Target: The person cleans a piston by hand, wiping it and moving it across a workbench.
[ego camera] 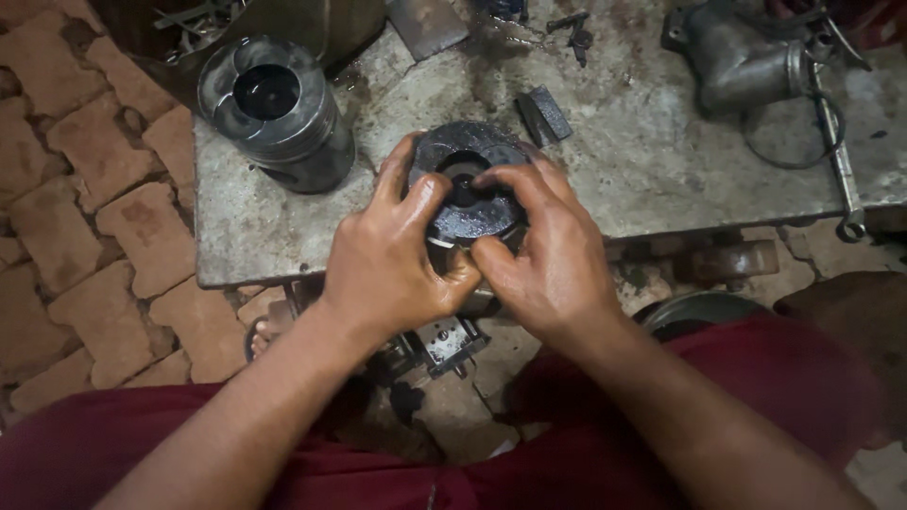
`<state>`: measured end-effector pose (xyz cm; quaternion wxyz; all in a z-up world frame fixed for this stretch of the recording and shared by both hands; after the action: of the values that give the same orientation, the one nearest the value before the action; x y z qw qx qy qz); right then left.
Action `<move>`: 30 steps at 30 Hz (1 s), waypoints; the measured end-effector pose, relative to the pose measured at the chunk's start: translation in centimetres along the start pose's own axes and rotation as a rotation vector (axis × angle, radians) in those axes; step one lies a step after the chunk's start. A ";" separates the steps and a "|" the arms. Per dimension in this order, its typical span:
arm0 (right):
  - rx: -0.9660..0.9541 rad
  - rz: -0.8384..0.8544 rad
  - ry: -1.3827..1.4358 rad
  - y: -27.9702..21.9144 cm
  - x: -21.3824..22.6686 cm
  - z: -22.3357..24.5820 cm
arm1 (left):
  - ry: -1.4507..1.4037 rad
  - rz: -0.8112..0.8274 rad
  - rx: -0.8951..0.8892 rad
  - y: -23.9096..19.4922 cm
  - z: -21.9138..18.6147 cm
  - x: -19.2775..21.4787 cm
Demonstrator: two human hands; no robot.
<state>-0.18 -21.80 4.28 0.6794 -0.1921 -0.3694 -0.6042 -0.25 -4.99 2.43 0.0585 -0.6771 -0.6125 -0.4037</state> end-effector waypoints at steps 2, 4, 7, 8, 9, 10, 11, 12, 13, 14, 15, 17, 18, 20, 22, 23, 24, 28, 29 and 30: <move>0.025 -0.015 -0.028 0.1 0.1 0.0 | 0.000 0.009 0.013 0.0 0.0 0.0; 0.036 -0.021 -0.046 0.2 0.1 0.1 | 0.010 0.026 0.013 0.1 0.1 0.0; -0.053 0.020 -0.015 0.2 0.1 -0.2 | 0.013 0.021 0.007 0.0 0.1 0.1; -0.136 0.057 0.026 0.1 0.0 -0.4 | 0.013 0.014 0.002 0.0 0.1 0.1; -0.219 0.095 0.068 0.1 -0.2 -0.6 | 0.021 0.022 0.010 0.1 0.2 0.1; -0.153 0.069 0.030 0.1 -0.1 -0.5 | 0.029 0.032 0.020 0.1 0.2 0.1; -0.086 0.042 -0.008 0.1 0.1 -0.3 | 0.036 0.043 0.029 0.1 0.2 0.1; -0.019 0.015 -0.046 0.2 0.2 -0.2 | 0.035 0.047 0.025 0.2 0.1 0.1; -0.021 0.016 -0.052 0.2 0.2 -0.2 | 0.035 0.052 0.021 0.3 0.1 0.2; -0.024 0.020 -0.056 0.1 0.2 -0.2 | 0.035 0.058 0.020 0.3 0.0 0.3; -0.026 0.024 -0.060 0.1 0.2 -0.2 | 0.047 0.081 0.041 0.3 0.0 0.3; 0.013 -0.001 -0.117 0.1 0.3 0.0 | 0.071 0.123 0.082 0.5 -0.1 0.4; 0.033 -0.016 -0.146 0.2 0.4 0.2 | 0.118 0.123 0.050 0.5 -0.4 0.5; -0.113 0.047 -0.071 0.3 0.3 0.0 | 0.212 0.124 -0.012 0.5 -1.1 0.7; -0.168 0.073 -0.050 0.4 0.3 0.2 | 0.238 0.111 -0.036 0.3 -1.6 0.7; -0.149 0.066 -0.067 0.4 0.3 0.4 | 0.250 0.104 -0.048 0.2 -1.7 0.7; -0.131 0.061 -0.085 0.4 0.3 0.6 | 0.276 0.099 -0.077 0.1 -1.7 0.6; -0.138 0.061 -0.097 0.4 0.3 0.9 | 0.320 0.059 -0.155 0.0 -1.8 0.3; -0.121 0.048 -0.105 0.4 0.3 0.9 | 0.315 0.045 -0.164 0.0 -1.8 0.2; -0.102 0.035 -0.112 0.5 0.3 1.0 | 0.308 0.048 -0.167 0.0 -1.9 0.2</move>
<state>0.00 -21.23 5.25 0.6574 -0.2663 -0.3722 -0.5987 -1.18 -5.91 3.79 0.1048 -0.6241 -0.5441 -0.5508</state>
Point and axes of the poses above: each hand's wrist, its own y-axis towards the middle knuckle, its own x-axis out of the back of the hand, z = x × y, the point moved 3 cm from there along y, towards the middle knuckle, and after that the axes turned 9 degrees about -y, right-handed, at the moved point
